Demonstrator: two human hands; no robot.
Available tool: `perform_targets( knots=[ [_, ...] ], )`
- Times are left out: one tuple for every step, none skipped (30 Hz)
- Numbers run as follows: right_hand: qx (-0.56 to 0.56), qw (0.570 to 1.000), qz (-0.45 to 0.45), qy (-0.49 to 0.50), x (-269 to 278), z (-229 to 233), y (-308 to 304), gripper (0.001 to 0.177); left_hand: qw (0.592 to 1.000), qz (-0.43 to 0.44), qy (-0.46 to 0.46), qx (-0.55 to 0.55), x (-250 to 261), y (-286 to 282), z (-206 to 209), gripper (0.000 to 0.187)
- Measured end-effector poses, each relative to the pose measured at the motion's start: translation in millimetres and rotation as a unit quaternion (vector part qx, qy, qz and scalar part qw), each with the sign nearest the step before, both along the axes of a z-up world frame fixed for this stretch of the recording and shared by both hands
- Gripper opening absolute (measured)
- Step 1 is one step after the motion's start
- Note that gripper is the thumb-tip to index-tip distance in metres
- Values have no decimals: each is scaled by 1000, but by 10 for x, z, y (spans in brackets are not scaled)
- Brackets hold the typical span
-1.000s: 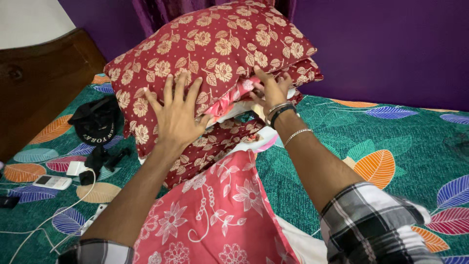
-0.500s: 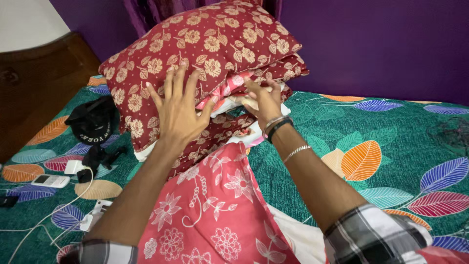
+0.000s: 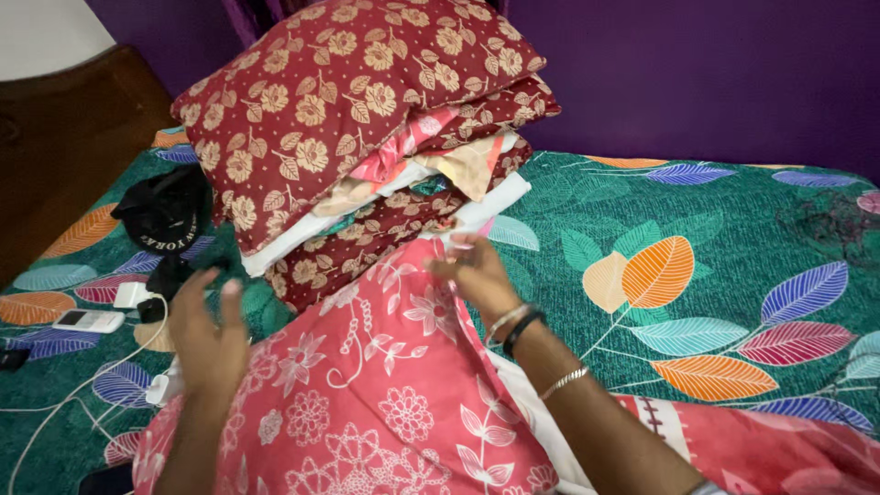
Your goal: The person folds floral-patterned pillowcases and a pink cloth by hand on a bed. They smooth each item and stack them on top of other folded items.
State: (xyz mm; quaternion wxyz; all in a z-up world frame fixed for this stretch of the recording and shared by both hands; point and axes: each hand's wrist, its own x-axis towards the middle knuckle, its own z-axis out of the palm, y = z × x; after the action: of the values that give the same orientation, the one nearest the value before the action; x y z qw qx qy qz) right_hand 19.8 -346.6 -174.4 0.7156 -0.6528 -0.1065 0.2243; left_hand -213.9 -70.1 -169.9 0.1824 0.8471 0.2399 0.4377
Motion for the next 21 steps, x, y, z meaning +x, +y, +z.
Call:
perform_targets(
  knots=[
    [-28,1000,-2,-11,-37,-97,-26,62,998,38,37,-31,-172,152,-184,46],
    [-18,999,21,-40,-132,-196,-66,63,992,76,79,-62,-391,303,-381,49],
    [-8,997,44,-70,-235,-270,-114,64,980,95,89,-151,-571,453,-606,55],
    [2,992,66,-104,-291,-294,-152,66,960,113,94,-239,-727,612,-849,61],
    [-56,991,74,-101,-349,-292,-196,71,950,110,136,-260,-904,785,-1092,62],
    [-115,985,84,-96,-444,-280,-261,77,936,108,179,-282,-1076,944,-1345,64],
    [-173,976,93,-90,-535,-247,-318,82,921,105,221,-303,-1216,1090,-1589,67],
    [-189,973,98,-87,-614,-193,-352,85,924,114,246,-270,-1363,1206,-1801,68],
    [-205,970,102,-83,-678,-124,-380,88,925,123,270,-236,-1495,1286,-1962,70],
    [-221,966,105,-82,-716,-42,-400,91,926,129,292,-201,-1548,1313,-2039,72],
    [-216,968,109,-62,-768,35,-419,92,918,169,295,-202,-1601,1322,-2095,78],
    [-209,970,114,-42,-829,102,-431,94,909,209,299,-202,-1673,1320,-2126,84],
    [-203,972,119,-22,-881,160,-435,96,898,249,301,-202,-1743,1313,-2136,91],
    [-199,971,121,-45,-913,211,-438,96,893,256,275,-248,-1820,1306,-2136,95],
    [-194,971,124,-68,-940,252,-451,96,884,270,248,-291,-1879,1272,-2135,92],
    [-191,969,125,-91,-959,285,-471,96,876,288,217,-321,-1903,1211,-2144,90],
    [-227,960,126,-108,-975,315,-486,92,869,316,186,-333,-1878,1114,-2161,88],
    [-262,949,128,-124,-996,344,-491,89,858,347,152,-346,-1887,1015,-2174,86],
    [-295,936,129,-141,-1019,371,-497,85,854,362,123,-354,-1903,971,-2143,84],
    [-280,940,123,-148,-1048,394,-510,86,854,354,100,-368,-1908,935,-2088,82],
    [-265,945,116,-155,-1089,407,-521,88,856,333,81,-386,-1925,938,-1999,80]
  ],
)
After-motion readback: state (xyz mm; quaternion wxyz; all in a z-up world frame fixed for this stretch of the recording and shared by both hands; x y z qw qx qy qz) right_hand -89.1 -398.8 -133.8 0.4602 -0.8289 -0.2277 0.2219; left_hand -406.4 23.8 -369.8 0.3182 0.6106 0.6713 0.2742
